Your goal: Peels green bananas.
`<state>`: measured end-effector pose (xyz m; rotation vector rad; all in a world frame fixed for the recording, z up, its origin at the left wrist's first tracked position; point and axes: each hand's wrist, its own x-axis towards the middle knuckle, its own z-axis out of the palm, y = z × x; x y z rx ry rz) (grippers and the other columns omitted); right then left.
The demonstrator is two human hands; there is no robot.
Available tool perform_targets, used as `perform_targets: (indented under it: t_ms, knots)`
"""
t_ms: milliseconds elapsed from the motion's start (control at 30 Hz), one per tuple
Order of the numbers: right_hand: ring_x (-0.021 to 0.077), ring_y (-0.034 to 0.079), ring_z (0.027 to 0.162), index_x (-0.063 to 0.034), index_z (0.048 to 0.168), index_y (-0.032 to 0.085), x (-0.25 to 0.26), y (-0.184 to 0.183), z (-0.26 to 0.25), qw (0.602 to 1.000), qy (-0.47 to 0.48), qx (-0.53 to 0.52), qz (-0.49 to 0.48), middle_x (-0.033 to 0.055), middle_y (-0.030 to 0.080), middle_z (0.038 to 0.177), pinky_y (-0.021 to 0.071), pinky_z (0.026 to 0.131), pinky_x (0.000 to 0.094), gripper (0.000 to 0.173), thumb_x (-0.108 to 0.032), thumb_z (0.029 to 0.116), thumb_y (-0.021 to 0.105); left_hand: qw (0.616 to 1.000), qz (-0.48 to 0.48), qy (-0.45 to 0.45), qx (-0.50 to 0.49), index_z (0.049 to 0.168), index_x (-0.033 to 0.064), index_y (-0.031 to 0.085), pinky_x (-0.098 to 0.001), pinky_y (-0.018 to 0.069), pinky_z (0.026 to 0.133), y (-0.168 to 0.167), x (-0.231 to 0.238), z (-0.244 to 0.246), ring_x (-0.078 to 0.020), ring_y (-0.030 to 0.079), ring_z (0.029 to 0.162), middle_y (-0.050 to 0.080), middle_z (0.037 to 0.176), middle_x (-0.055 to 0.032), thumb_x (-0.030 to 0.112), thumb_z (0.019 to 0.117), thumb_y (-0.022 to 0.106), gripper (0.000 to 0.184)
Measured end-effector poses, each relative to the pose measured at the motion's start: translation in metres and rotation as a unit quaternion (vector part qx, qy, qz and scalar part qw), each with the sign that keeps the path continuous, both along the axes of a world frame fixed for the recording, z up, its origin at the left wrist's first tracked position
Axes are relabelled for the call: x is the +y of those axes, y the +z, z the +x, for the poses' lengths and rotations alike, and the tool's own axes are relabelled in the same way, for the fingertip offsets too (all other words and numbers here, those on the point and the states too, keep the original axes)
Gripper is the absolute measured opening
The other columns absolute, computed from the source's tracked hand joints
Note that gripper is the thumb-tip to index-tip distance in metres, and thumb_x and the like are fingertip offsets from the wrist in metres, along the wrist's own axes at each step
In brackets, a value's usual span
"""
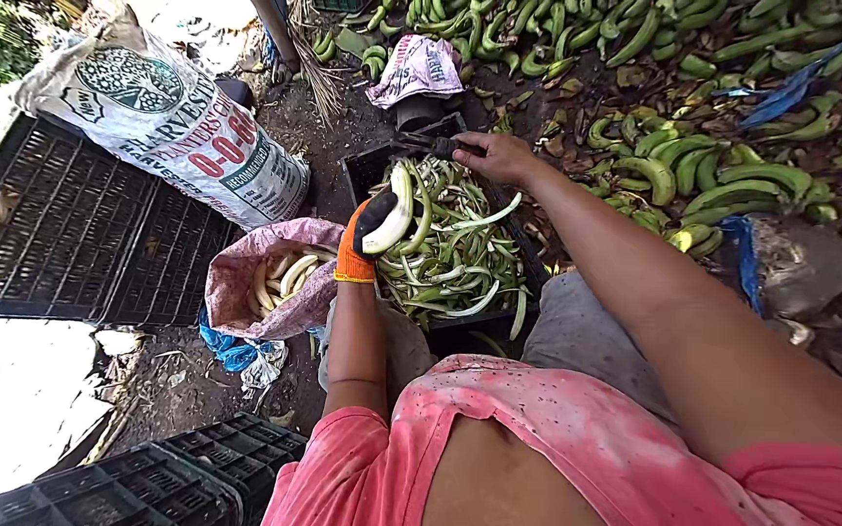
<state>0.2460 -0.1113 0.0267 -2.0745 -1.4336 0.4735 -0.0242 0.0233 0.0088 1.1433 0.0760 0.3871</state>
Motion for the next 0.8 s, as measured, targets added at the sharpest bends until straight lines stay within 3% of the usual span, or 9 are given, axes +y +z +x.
perform_targets:
  t_ms: [33,100,167,233,333,433,500,600,800]
  knots:
    - [0.0476,0.062,0.122,-0.0251,0.149,0.056,-0.004,0.000,0.009,1.000,-0.021,-0.007,-0.007,0.0203,0.067,0.132,0.0405,0.099,0.0760,0.053,-0.054,0.1058,0.048,1.000,-0.013,-0.026,-0.008,0.139,0.0057,0.053,-0.0296,0.0582,0.070,-0.004,0.006,0.000,-0.0156,0.068,0.080,0.071,0.106,-0.0121,0.035,0.1036,0.047,0.046]
    - [0.0492,0.063,0.119,-0.0241,0.148,0.057,-0.015,0.007,0.005,0.999,-0.033,-0.019,-0.002,0.0221,0.069,0.129,0.0408,0.096,0.0770,0.052,-0.053,0.1052,0.050,0.998,-0.049,0.020,-0.022,0.143,0.0070,0.048,-0.0316,0.0603,0.070,-0.010,0.014,0.005,-0.0195,0.071,0.085,0.070,0.115,-0.0153,0.035,0.1064,0.040,0.046]
    - [0.0462,0.066,0.115,-0.0209,0.144,0.061,-0.023,0.012,-0.023,0.998,-0.005,-0.039,0.039,0.0202,0.071,0.125,0.0446,0.092,0.0749,0.050,-0.051,0.1040,0.053,0.986,-0.092,0.119,-0.065,0.131,0.0084,0.055,-0.0331,0.0612,0.069,-0.015,0.014,0.020,-0.0197,0.071,0.083,0.071,0.106,-0.0125,0.034,0.1089,0.034,0.040]
    - [0.0410,0.069,0.111,-0.0200,0.142,0.063,-0.027,0.007,-0.058,0.995,0.035,-0.067,0.060,0.0169,0.071,0.125,0.0492,0.088,0.0699,0.052,-0.053,0.1026,0.054,0.963,-0.093,0.232,-0.100,0.109,0.0129,0.059,-0.0267,0.0576,0.067,-0.022,0.012,0.035,-0.0106,0.066,0.075,0.067,0.088,-0.0017,0.030,0.1094,0.032,0.033]
    - [0.0396,0.070,0.098,-0.0186,0.139,0.065,-0.031,-0.014,-0.092,0.985,0.067,-0.135,0.081,0.0178,0.071,0.110,0.0533,0.078,0.0604,0.052,-0.053,0.1021,0.056,0.928,0.012,0.368,-0.057,0.122,0.0036,0.056,-0.0309,0.0582,0.078,-0.029,-0.003,0.033,-0.0107,0.066,0.085,0.066,0.097,-0.0050,0.013,0.1019,0.046,0.024]
    - [0.0441,0.068,0.092,-0.0154,0.139,0.065,-0.031,-0.020,-0.100,0.976,0.044,-0.181,0.112,0.0227,0.069,0.103,0.0519,0.075,0.0589,0.053,-0.053,0.1024,0.054,0.918,-0.225,0.308,-0.112,0.109,0.0136,0.056,-0.0273,0.0586,0.068,-0.026,-0.009,0.041,-0.0105,0.067,0.077,0.067,0.088,-0.0020,0.032,0.1114,0.022,0.039]
    - [0.0444,0.068,0.093,-0.0156,0.142,0.064,-0.024,-0.019,-0.096,0.978,0.022,-0.169,0.118,0.0229,0.069,0.105,0.0527,0.074,0.0604,0.055,-0.054,0.1028,0.053,0.899,-0.315,0.265,-0.150,0.102,0.0145,0.058,-0.0334,0.0593,0.073,-0.026,-0.009,0.044,-0.0155,0.069,0.082,0.068,0.090,-0.0036,0.039,0.1103,0.021,0.045]
    - [0.0425,0.072,0.094,-0.0197,0.146,0.060,-0.020,-0.014,-0.093,0.986,0.021,-0.123,0.106,0.0198,0.073,0.112,0.0535,0.072,0.0637,0.055,-0.054,0.1031,0.052,0.893,-0.328,0.244,-0.186,0.101,0.0132,0.057,-0.0358,0.0579,0.079,-0.026,-0.011,0.044,-0.0170,0.068,0.087,0.068,0.092,-0.0043,0.029,0.1087,0.022,0.040]
    - [0.0408,0.072,0.089,-0.0262,0.149,0.057,-0.025,-0.013,-0.095,0.986,0.072,-0.138,0.061,0.0179,0.073,0.109,0.0531,0.070,0.0627,0.055,-0.056,0.1034,0.050,0.926,-0.274,0.184,-0.180,0.099,0.0134,0.064,-0.0267,0.0587,0.064,-0.025,0.002,0.033,-0.0120,0.069,0.072,0.071,0.083,-0.0027,0.040,0.1106,0.017,0.055]
